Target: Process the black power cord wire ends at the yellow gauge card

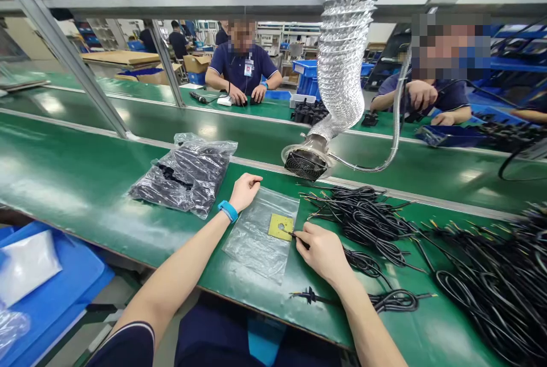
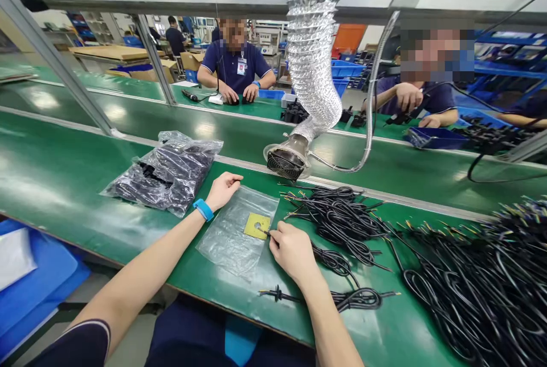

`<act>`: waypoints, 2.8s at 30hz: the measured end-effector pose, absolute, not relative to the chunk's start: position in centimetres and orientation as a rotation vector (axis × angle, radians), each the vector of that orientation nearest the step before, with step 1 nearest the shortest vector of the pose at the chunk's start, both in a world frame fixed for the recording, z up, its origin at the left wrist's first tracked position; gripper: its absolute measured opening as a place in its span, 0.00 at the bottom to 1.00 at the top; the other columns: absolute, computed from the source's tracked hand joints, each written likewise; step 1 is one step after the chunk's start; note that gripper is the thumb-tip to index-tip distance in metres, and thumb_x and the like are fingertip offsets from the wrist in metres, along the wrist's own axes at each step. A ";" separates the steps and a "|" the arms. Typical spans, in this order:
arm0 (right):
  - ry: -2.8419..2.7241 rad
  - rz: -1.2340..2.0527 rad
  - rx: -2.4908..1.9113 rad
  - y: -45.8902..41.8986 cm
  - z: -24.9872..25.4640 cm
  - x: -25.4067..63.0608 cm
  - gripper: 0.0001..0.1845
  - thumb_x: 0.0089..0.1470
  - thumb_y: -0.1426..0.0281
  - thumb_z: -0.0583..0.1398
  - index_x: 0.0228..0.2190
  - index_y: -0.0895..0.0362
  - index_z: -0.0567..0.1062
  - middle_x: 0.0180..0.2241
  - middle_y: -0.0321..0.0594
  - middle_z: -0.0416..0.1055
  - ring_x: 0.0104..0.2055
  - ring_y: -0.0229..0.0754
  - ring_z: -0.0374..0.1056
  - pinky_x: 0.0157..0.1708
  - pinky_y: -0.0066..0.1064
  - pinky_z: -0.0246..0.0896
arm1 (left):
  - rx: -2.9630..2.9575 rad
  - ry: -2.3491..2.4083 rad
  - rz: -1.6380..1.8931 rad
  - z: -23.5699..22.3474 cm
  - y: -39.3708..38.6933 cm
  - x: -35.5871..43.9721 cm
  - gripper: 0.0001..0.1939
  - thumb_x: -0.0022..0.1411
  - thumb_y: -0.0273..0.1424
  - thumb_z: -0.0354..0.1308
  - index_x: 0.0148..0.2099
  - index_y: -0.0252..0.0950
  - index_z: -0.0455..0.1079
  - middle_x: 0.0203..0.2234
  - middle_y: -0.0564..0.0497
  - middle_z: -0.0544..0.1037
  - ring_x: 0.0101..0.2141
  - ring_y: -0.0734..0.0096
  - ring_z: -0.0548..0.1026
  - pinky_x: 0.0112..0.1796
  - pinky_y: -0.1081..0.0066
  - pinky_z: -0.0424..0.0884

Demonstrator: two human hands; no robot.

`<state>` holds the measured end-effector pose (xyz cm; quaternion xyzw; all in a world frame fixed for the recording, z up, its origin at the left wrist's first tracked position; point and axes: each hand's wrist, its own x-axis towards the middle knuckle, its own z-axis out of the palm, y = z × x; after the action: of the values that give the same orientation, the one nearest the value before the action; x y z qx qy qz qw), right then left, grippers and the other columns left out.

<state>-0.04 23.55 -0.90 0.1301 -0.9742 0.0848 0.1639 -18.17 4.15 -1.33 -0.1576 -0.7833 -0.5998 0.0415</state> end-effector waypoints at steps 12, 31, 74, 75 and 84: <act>-2.331 0.859 0.143 23.4 0.2 -0.3 0.16 0.64 0.65 0.52 0.35 0.56 0.78 0.25 0.38 0.69 0.24 0.36 0.65 0.26 0.26 0.59 | -0.587 -1.889 -3.224 -0.2 6.9 -12.4 0.21 0.49 0.37 0.72 0.43 0.30 0.76 0.31 0.47 0.80 0.33 0.70 0.78 0.40 0.69 0.74; -2.472 0.992 0.135 23.3 0.2 -0.5 0.21 0.64 0.61 0.50 0.29 0.56 0.77 0.24 0.38 0.70 0.25 0.39 0.66 0.25 0.27 0.58 | -0.669 -1.933 -3.281 0.3 7.1 -11.1 0.23 0.49 0.40 0.72 0.42 0.29 0.78 0.29 0.47 0.79 0.29 0.70 0.78 0.35 0.71 0.72; -2.404 0.789 0.139 22.6 -1.0 -0.4 0.19 0.65 0.67 0.50 0.28 0.56 0.76 0.21 0.37 0.69 0.22 0.37 0.65 0.23 0.28 0.55 | -1.171 -2.405 -2.101 0.9 6.9 -9.4 0.07 0.56 0.31 0.63 0.37 0.37 0.80 0.34 0.47 0.80 0.38 0.64 0.75 0.43 0.67 0.70; -2.417 0.805 0.137 22.6 -1.0 -0.3 0.19 0.65 0.66 0.49 0.28 0.56 0.76 0.21 0.37 0.70 0.22 0.37 0.65 0.23 0.28 0.55 | -1.198 -2.408 -2.073 0.9 6.9 -9.4 0.07 0.56 0.31 0.63 0.37 0.37 0.80 0.34 0.47 0.79 0.37 0.64 0.75 0.43 0.67 0.69; -2.428 1.002 0.143 22.6 -0.9 -0.3 0.19 0.64 0.65 0.50 0.25 0.55 0.73 0.24 0.39 0.73 0.25 0.39 0.69 0.26 0.27 0.59 | -1.267 -2.384 -2.031 0.6 7.3 -8.7 0.08 0.59 0.32 0.61 0.39 0.39 0.80 0.34 0.47 0.79 0.38 0.64 0.75 0.44 0.66 0.69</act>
<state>-0.33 22.61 -0.93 0.0526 -0.8930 0.3687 0.2527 -8.70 7.29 0.57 -0.3723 -0.7007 -0.5970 -0.1184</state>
